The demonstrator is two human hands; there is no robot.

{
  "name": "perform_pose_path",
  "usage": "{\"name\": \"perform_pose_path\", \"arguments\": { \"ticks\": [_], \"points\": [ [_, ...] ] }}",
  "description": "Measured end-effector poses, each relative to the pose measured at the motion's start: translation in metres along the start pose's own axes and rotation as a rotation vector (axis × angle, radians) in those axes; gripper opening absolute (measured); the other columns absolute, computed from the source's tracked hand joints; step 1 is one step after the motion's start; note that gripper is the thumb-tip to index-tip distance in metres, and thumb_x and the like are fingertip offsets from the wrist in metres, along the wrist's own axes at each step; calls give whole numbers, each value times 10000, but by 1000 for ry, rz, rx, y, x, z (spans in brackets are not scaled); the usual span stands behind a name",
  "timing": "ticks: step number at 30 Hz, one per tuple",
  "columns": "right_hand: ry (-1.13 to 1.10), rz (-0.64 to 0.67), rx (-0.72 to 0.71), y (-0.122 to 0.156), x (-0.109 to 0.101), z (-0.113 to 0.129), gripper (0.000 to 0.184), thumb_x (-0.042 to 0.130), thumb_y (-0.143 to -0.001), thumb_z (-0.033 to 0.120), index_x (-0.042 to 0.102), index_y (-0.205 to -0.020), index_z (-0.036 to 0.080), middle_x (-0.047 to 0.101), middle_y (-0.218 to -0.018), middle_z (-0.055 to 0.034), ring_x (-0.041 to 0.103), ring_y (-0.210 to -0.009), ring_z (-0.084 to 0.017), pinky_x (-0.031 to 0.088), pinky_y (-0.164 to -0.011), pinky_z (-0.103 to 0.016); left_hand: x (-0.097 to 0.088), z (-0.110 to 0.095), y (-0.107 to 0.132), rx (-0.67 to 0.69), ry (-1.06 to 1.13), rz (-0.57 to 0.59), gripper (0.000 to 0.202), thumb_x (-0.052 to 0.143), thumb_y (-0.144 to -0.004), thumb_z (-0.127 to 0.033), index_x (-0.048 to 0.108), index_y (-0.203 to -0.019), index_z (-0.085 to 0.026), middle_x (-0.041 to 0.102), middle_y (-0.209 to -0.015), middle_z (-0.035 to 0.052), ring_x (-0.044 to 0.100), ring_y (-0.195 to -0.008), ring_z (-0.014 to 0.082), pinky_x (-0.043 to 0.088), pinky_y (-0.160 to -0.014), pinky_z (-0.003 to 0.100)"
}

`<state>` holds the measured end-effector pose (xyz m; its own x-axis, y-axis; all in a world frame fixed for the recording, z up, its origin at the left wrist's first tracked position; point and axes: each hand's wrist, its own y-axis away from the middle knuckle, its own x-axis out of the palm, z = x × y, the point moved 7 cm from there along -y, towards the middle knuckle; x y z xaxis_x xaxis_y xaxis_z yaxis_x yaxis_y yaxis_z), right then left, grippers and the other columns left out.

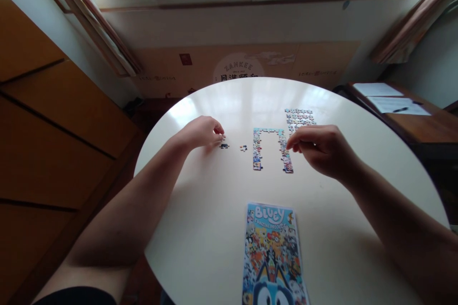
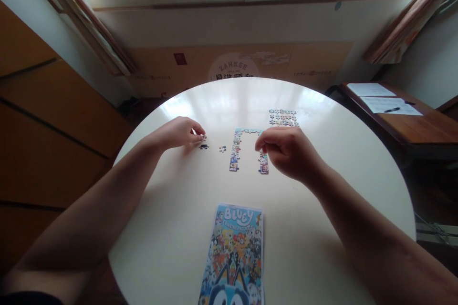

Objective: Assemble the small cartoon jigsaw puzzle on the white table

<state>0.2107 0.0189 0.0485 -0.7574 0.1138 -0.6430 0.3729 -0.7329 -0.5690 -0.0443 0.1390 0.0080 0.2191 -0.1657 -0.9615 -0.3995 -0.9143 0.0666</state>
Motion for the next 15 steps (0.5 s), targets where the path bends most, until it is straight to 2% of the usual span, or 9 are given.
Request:
{"name": "perform_pose_path", "arguments": {
  "ticks": [5, 9, 15],
  "points": [
    [11, 30, 12, 0, 4, 0, 319, 437, -749, 29, 713, -744, 189, 672, -655, 3, 635, -608, -129, 486, -594, -273, 5, 0, 1, -87, -32, 57, 257, 664, -683, -275, 797, -898, -228, 768, -949, 26, 672, -791, 197, 455, -616, 251],
    [6, 62, 17, 0, 9, 0, 309, 446, -764, 46, 717, -752, 193, 691, -672, 0, 649, -627, -133, 496, -605, -270, 8, 6, -1, -100, -5, 96, 279, 662, -666, -282, 772, -914, -220, 756, -989, 38, 668, -815, 205, 467, -625, 256],
    [0, 81, 18, 1, 14, -1, 308, 450, -755, 42, 718, -763, 193, 711, -693, 0, 666, -637, -139, 503, -609, -264, 7, 7, -4, -53, 28, 53, 265, 645, -649, -242, 751, -890, -207, 750, -979, 49, 669, -849, 213, 476, -659, 258]
  ]
}}
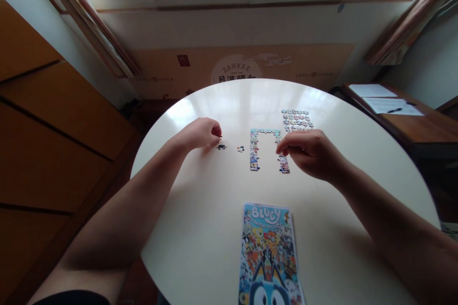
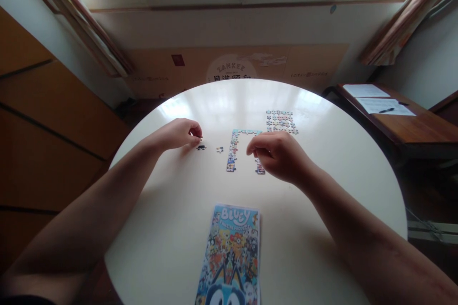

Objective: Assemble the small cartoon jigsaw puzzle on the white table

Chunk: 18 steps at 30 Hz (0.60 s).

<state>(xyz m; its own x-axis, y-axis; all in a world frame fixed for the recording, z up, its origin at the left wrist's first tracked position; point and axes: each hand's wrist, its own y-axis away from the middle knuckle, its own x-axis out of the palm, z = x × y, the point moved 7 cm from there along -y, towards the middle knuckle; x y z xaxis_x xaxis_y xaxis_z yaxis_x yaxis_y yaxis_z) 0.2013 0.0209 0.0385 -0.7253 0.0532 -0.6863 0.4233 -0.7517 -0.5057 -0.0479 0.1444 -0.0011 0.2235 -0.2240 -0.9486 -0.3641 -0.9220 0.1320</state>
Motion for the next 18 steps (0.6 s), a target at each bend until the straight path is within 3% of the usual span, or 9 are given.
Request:
{"name": "perform_pose_path", "arguments": {
  "ticks": [13, 18],
  "points": [
    [4, 45, 7, 1, 6, -6, 323, 471, -754, 33, 739, -810, 205, 725, -734, -1, 679, -678, -147, 503, -627, -267, -1, -2, 0, 4, -23, -23, 242, 652, -714, -288, 774, -912, -220, 754, -987, 47, 662, -801, 199, 470, -637, 254],
    [2, 60, 25, 1, 9, -7, 321, 470, -755, 49, 743, -819, 205, 727, -743, -4, 676, -683, -147, 502, -629, -273, -4, -3, 2, 16, 5, -57, 156, 666, -717, -245, 755, -841, -212, 746, -931, 48, 659, -812, 204, 476, -654, 269]
  ]
}}
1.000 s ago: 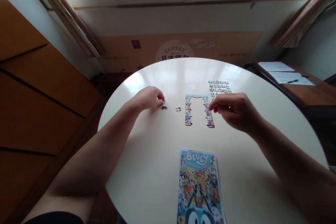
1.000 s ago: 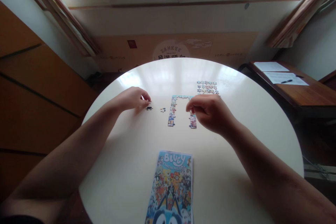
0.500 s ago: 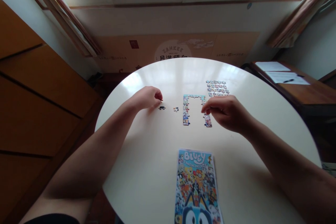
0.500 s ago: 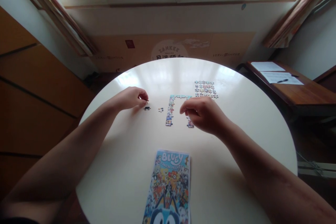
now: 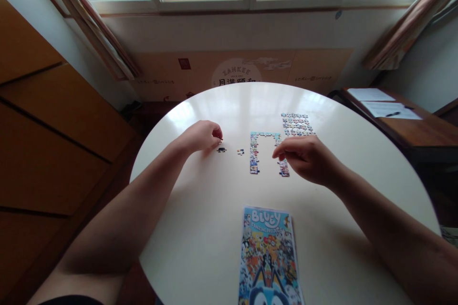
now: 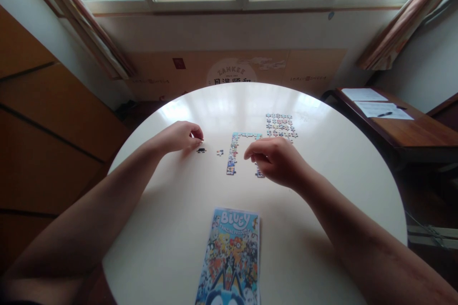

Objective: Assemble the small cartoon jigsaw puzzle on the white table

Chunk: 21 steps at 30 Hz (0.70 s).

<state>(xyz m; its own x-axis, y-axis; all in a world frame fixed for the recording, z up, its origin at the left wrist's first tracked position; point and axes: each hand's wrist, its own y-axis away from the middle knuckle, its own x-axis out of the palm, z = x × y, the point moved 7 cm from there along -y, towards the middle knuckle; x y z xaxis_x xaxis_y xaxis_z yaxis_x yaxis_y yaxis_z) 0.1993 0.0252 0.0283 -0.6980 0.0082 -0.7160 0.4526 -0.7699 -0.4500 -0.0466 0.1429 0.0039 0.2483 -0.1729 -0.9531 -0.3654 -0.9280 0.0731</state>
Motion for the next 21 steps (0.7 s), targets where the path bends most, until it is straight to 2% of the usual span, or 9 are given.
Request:
{"name": "perform_pose_path", "arguments": {
  "ticks": [3, 5, 9, 14, 17, 21],
  "points": [
    [-1, -2, 17, 0, 0, -1, 317, 469, -763, 60, 744, -822, 207, 727, -743, -4, 675, -682, -148, 504, -626, -279, -2, -3, -1, 25, 100, -58, 96, 676, -744, -234, 734, -810, -196, 731, -903, 55, 647, -809, 197, 484, -676, 280],
    [3, -23, 39, -1, -1, -2, 303, 480, -782, 74, 746, -828, 211, 732, -753, -6, 678, -691, -152, 510, -633, -286, -1, -9, -1, 39, 246, -96, 120, 682, -777, -255, 725, -867, -187, 718, -890, 61, 634, -775, 179, 488, -649, 273],
    [33, -88, 118, -1, -3, -8, 288, 513, -822, 112, 760, -920, 222, 754, -847, -23, 692, -754, -173, 530, -678, -316, 10, -41, 6, 110, 610, -98, 254, 652, -832, -239, 699, -1077, -189, 699, -875, 61, 610, -711, 140, 469, -549, 232],
    [18, -109, 231, -2, -2, -17, 197, 608, -868, 236, 755, -998, 223, 746, -833, -28, 663, -683, -165, 518, -617, -309, 29, -87, 22, 188, 880, 11, 102, 707, -792, -218, 663, -853, -149, 707, -769, 56, 614, -646, 117, 456, -510, 208],
    [-42, -64, 262, -3, -3, -17, 169, 656, -877, 340, 752, -922, 208, 737, -788, -32, 663, -680, -168, 512, -607, -302, 35, -98, 28, 208, 948, 42, 169, 742, -783, -263, 618, -809, -150, 712, -737, 59, 648, -659, 135, 475, -508, 215],
    [-102, 83, 294, -4, 0, -13, 188, 666, -883, 372, 761, -880, 210, 742, -774, -29, 676, -694, -170, 511, -626, -302, 40, -104, 32, 266, 936, 61, 175, 721, -820, -283, 595, -818, -161, 713, -717, 57, 678, -656, 142, 476, -487, 213]
  ]
}}
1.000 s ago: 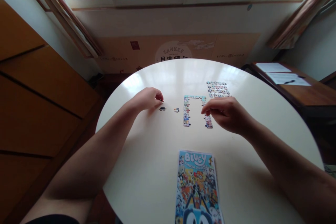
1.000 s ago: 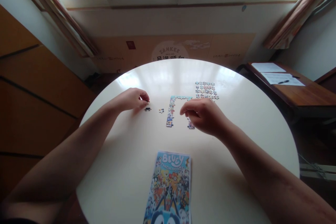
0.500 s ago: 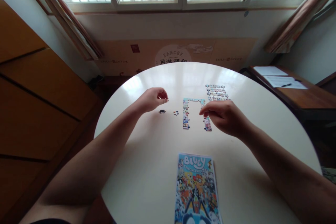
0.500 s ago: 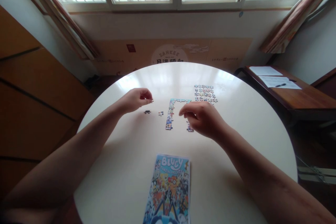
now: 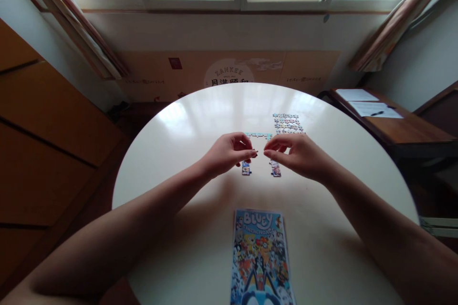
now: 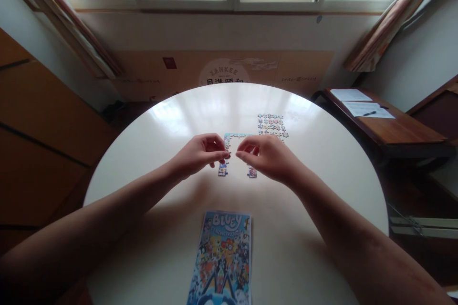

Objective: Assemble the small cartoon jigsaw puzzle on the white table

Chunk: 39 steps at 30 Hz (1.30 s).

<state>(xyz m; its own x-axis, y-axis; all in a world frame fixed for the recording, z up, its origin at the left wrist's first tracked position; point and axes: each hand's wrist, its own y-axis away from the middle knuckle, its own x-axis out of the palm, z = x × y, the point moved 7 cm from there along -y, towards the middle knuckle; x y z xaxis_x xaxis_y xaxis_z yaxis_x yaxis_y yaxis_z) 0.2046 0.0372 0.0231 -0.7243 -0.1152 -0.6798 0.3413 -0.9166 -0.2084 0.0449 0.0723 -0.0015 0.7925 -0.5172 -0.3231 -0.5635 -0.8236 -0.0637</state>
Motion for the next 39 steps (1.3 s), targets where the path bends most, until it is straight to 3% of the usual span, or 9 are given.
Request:
{"name": "perform_pose_path", "arguments": {
  "ticks": [5, 9, 13, 17, 24, 29, 33, 39],
  "points": [
    [-93, 149, 89, 0, 10, -8, 241, 645, -902, 394, 770, -882, 189, 749, -781, -53, 684, -683, -173, 515, -605, -297, 10, -3, 3, 35, -143, 40, 116, 604, -921, -256, 600, -978, -155, 753, -815, 81, 715, -698, 150, 476, -479, 210],
    [-216, 189, 138, -1, 15, -17, 252, 641, -903, 402, 760, -886, 180, 750, -812, -64, 683, -696, -171, 520, -586, -284, 15, -6, 6, 78, -129, 44, 225, 600, -908, -221, 628, -1116, -141, 770, -886, 81, 723, -741, 157, 573, -620, 266],
    [-270, 202, 149, 0, 14, -18, 269, 665, -885, 427, 747, -840, 175, 725, -753, -51, 658, -649, -150, 511, -561, -267, 18, -11, 7, 150, -119, 29, 185, 630, -880, -222, 688, -1033, -137, 768, -881, 80, 729, -788, 166, 609, -713, 298],
    [-277, 196, 142, 1, 13, -15, 251, 687, -864, 411, 754, -864, 169, 722, -747, -50, 656, -651, -150, 510, -557, -265, 17, -13, 7, 171, -136, -11, 137, 647, -875, -245, 702, -942, -139, 765, -856, 74, 727, -766, 159, 612, -686, 279],
    [-276, 186, 151, 1, 15, -18, 172, 698, -834, 346, 752, -859, 185, 719, -755, -42, 650, -652, -150, 512, -556, -271, 18, -11, 5, 163, -165, -25, 140, 656, -862, -243, 709, -938, -137, 759, -842, 71, 718, -728, 150, 601, -673, 271],
    [-290, 212, 179, 1, 12, -19, 148, 690, -818, 331, 735, -814, 190, 694, -690, -29, 636, -619, -144, 443, -485, -246, 19, -21, 7, 230, -356, 12, 157, 679, -852, -261, 731, -957, -157, 762, -883, 56, 722, -812, 167, 581, -729, 276],
    [-321, 295, 235, 2, 14, -20, 158, 660, -836, 328, 731, -807, 189, 682, -660, -29, 608, -568, -124, 344, -406, -219, 21, -32, 11, 360, -499, 43, 140, 704, -846, -241, 740, -964, -176, 753, -901, 47, 712, -773, 155, 559, -726, 272],
    [-336, 407, 243, 2, 20, -23, 195, 649, -860, 349, 742, -831, 180, 679, -653, -31, 594, -551, -113, 322, -395, -206, 25, -37, 17, 506, -680, 70, 116, 668, -896, -278, 746, -946, -208, 718, -1114, 74, 695, -918, 181, 549, -776, 293]
  ]
}}
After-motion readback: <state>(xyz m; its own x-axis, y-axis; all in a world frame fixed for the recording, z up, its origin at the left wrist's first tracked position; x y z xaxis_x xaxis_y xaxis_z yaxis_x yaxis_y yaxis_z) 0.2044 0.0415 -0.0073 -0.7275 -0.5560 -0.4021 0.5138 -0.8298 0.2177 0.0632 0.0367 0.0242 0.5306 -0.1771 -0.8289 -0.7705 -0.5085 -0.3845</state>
